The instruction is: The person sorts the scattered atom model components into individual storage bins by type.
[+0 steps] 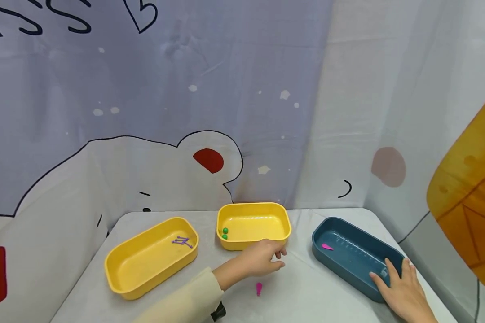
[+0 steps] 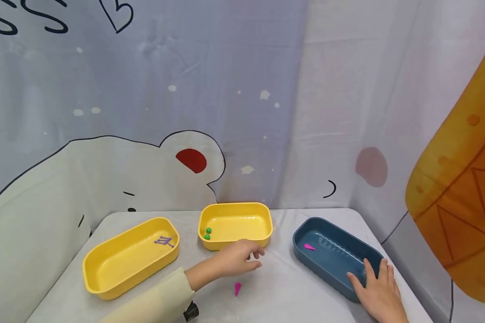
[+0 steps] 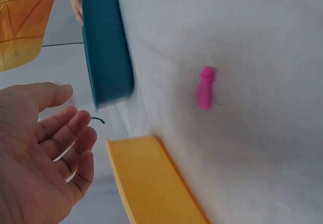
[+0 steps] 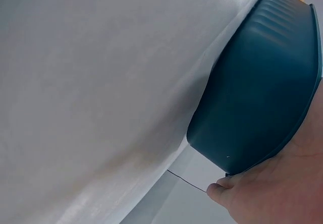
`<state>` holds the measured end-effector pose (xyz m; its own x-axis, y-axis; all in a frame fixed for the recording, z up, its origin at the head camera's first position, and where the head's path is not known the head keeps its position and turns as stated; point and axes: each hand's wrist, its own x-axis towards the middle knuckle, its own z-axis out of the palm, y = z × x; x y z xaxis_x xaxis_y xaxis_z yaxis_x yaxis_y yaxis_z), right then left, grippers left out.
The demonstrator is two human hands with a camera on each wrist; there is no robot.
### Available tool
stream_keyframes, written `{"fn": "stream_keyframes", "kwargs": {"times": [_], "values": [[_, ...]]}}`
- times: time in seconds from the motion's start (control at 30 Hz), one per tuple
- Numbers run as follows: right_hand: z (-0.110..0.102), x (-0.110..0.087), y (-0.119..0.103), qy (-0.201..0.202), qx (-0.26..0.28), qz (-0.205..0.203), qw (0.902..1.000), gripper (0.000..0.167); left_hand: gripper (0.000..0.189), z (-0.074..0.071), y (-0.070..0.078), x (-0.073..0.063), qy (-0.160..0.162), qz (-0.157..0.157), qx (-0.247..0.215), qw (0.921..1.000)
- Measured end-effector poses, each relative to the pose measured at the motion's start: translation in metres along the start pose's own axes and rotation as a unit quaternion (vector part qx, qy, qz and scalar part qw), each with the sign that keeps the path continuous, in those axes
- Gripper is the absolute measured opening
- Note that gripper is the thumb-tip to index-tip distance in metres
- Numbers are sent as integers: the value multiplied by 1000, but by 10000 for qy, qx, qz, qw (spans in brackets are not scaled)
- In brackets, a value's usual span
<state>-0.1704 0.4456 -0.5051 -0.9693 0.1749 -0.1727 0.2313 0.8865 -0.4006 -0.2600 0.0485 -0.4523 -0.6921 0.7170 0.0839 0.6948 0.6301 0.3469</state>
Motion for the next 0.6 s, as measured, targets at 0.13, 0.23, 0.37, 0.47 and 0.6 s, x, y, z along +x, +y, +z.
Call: {"fn": "stream_keyframes", "kwargs": {"times": [0.13,0.23,0.37,0.47,0.6], "values": [[-1,0,0,-98,0,141,9999,111,23,3,-6,-14,-88,164,112,9998],[-2,2,-1,-139,16,223,9997,112,22,6,-12,-24,-147,177,78,9997],[-1,3,0,-156,18,252,9996,113,18,10,-19,-34,-204,157,21,9997],[0,2,0,-131,-12,233,9996,113,16,14,-26,-41,-340,116,-25,9994],[0,2,0,-85,-33,225,9997,112,15,18,-34,-48,-564,79,-73,9984]]}}
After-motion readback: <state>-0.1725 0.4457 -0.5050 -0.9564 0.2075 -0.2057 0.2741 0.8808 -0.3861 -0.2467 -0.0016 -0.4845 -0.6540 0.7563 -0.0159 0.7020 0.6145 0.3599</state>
